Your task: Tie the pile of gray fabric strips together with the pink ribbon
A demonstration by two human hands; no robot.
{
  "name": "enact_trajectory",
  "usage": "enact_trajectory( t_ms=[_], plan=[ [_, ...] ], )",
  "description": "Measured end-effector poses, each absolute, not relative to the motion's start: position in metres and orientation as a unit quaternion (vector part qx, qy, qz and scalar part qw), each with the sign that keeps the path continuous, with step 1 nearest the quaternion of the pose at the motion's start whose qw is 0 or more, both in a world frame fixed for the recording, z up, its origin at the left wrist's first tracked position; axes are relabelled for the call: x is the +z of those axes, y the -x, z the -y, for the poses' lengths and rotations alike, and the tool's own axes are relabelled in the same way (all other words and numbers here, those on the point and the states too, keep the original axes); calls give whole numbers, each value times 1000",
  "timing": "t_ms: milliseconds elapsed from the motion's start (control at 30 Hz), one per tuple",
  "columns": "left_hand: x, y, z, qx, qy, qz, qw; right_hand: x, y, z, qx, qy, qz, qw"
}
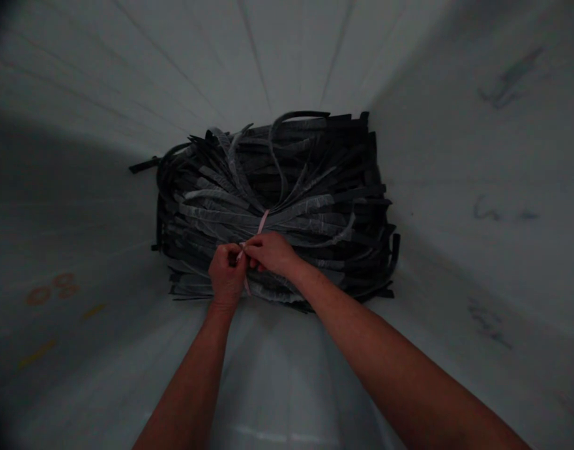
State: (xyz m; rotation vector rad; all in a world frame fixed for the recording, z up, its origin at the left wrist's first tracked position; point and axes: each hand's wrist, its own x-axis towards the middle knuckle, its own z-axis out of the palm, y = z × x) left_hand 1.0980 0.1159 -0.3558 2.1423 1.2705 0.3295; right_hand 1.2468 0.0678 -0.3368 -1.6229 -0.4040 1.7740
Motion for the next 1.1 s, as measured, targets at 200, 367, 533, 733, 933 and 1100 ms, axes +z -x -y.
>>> enact_trajectory(
  t_ms=[200, 367, 533, 733, 933, 1100],
  plan=[
    [-352, -1096, -124, 19, -830, -474, 294, -344, -1240, -69, 681, 625, 107, 367],
    [-345, -1097, -137, -52, -911, -338, 231, -343, -1239, -64, 628, 665, 160, 371],
    [-338, -1100, -149, -68, -960, -155, 221, -329, -1245, -62, 546, 744, 250, 292],
    [-325, -1104, -150, -130, -960, -165, 184, -320, -1247, -74, 404, 806, 423, 87],
    [-328, -1098, -130, -214, -926, -219, 223, -335, -1247, -82, 381, 816, 434, 32],
    [-341, -1087, -124, -174, -915, -228, 283, -340, -1248, -66, 415, 821, 357, 160]
  ],
)
